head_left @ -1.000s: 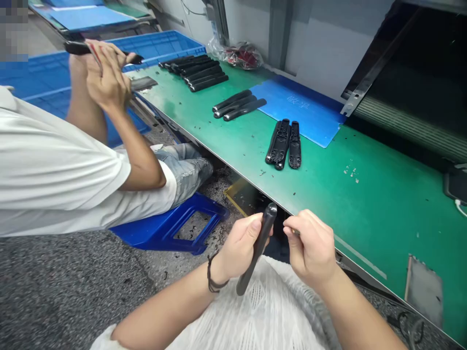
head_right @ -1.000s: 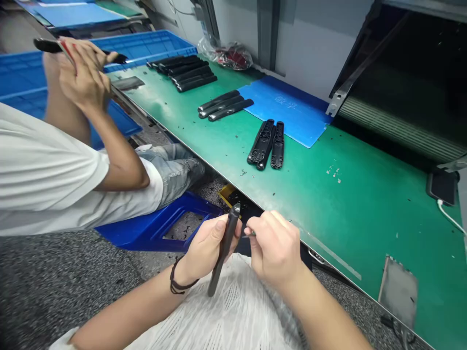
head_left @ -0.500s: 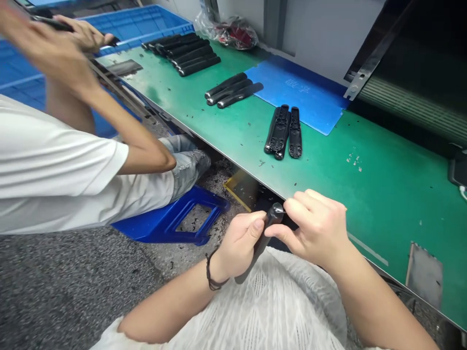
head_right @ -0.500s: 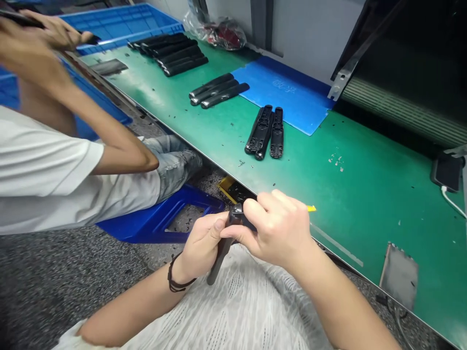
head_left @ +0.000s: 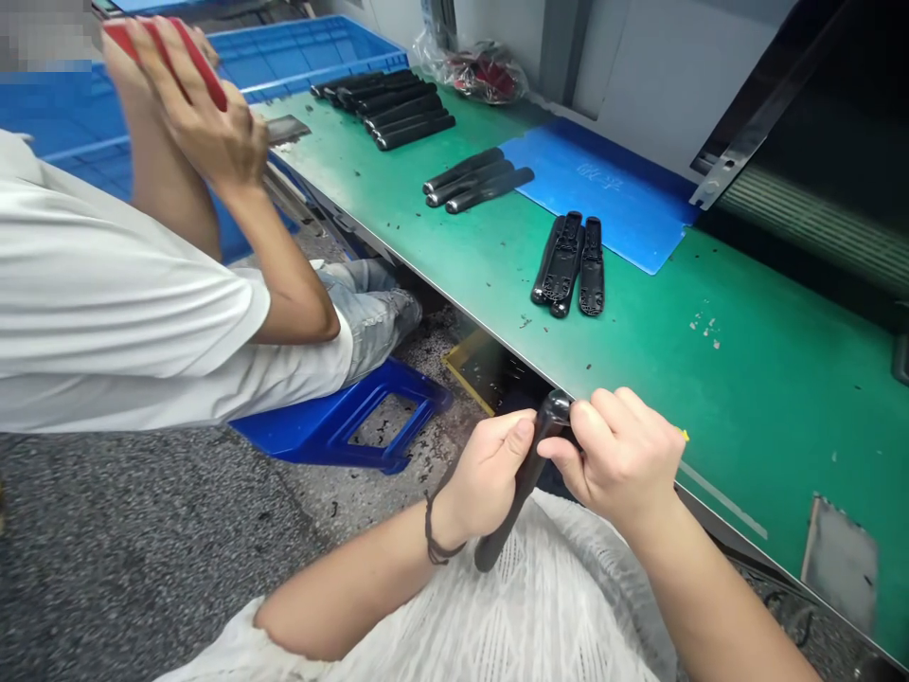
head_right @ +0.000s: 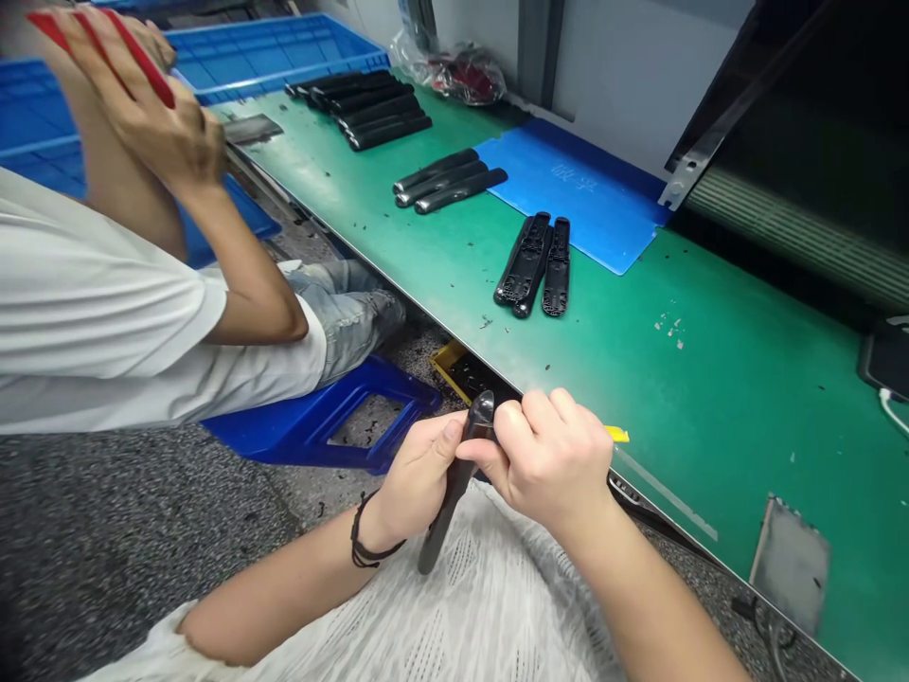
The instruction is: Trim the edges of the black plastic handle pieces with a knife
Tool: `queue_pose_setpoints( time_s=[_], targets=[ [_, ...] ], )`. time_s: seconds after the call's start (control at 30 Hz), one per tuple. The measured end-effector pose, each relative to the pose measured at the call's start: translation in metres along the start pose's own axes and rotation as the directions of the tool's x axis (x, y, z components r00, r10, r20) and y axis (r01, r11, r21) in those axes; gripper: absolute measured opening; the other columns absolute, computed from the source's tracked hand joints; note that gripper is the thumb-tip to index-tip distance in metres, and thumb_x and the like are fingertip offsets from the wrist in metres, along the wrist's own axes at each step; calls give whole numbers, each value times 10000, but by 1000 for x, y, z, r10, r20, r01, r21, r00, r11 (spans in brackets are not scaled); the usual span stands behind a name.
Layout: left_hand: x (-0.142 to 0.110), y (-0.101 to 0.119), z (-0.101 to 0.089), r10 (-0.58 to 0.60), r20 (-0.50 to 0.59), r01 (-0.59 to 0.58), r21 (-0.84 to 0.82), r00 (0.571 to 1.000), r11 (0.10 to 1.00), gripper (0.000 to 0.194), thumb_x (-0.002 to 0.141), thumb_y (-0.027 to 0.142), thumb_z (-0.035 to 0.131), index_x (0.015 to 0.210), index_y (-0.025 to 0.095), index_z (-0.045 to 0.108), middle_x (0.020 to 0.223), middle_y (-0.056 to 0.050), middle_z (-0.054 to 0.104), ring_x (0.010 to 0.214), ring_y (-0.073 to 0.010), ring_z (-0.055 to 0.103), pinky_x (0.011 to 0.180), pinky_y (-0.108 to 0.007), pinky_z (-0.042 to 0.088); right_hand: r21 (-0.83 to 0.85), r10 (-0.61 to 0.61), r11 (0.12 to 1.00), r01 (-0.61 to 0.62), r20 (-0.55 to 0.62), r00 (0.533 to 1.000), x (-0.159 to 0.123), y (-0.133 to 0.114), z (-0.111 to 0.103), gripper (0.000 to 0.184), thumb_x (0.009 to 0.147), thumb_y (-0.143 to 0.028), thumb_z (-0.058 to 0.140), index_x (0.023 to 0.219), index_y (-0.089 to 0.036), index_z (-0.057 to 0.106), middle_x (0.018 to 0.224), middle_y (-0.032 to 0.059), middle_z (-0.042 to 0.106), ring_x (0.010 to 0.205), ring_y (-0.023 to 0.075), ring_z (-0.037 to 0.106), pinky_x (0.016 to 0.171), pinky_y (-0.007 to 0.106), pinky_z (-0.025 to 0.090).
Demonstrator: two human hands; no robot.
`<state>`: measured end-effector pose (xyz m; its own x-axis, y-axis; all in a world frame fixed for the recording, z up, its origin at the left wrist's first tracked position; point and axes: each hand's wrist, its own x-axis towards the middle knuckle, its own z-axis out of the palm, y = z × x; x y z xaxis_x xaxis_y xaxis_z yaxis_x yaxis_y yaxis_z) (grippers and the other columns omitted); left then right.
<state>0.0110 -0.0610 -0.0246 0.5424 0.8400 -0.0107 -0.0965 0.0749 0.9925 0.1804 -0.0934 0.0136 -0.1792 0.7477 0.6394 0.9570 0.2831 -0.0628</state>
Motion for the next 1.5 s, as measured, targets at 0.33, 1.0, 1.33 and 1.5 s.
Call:
queue_pose_setpoints(
  time_s=[0.33, 1.0, 1.33, 1.5],
  targets=[
    [0, 1, -9, 263, 124, -275, 89, 957, 957, 580, 1066, 573, 358, 650, 179, 449, 594, 9, 396, 548, -119, 358, 553, -309, 268, 424, 66, 884, -195, 301, 951, 18, 0, -32, 632, 1024, -722, 370, 724, -191, 533, 636, -20, 487, 600, 112, 397, 590, 280, 279],
    [2, 5, 5, 151, 43, -152, 3, 988, 988, 526, 1079, 515, 386, 716, 159, 523, 660, 6, 436, 604, -115, 363, 564, -286, 298, -25, -15, 1000, 14, -56, 998, 4, -5, -20, 568, 1075, -573, 387, 676, -198, 539, 610, -1, 401, 639, 163, 252, 579, 331, 171],
    [12, 14, 11, 21, -133, -38, -124, 991, 992, 550, 1026, 594, 483, 683, 165, 489, 649, 9, 434, 585, -104, 350, 535, -274, 299, 35, -15, 999, 12, 84, 996, -11, -14, -6, 595, 1066, -610, 362, 676, -202, 550, 638, 12, 442, 652, 173, 284, 606, 338, 178],
    [19, 17, 11, -34, -200, 1, -160, 979, 987, 574, 989, 652, 520, 703, 154, 548, 641, 7, 469, 547, -95, 363, 503, -269, 290, 76, -18, 997, 7, 144, 989, -19, -20, -1, 618, 1068, -627, 321, 680, -202, 546, 652, 17, 456, 661, 176, 306, 609, 342, 193]
  ],
)
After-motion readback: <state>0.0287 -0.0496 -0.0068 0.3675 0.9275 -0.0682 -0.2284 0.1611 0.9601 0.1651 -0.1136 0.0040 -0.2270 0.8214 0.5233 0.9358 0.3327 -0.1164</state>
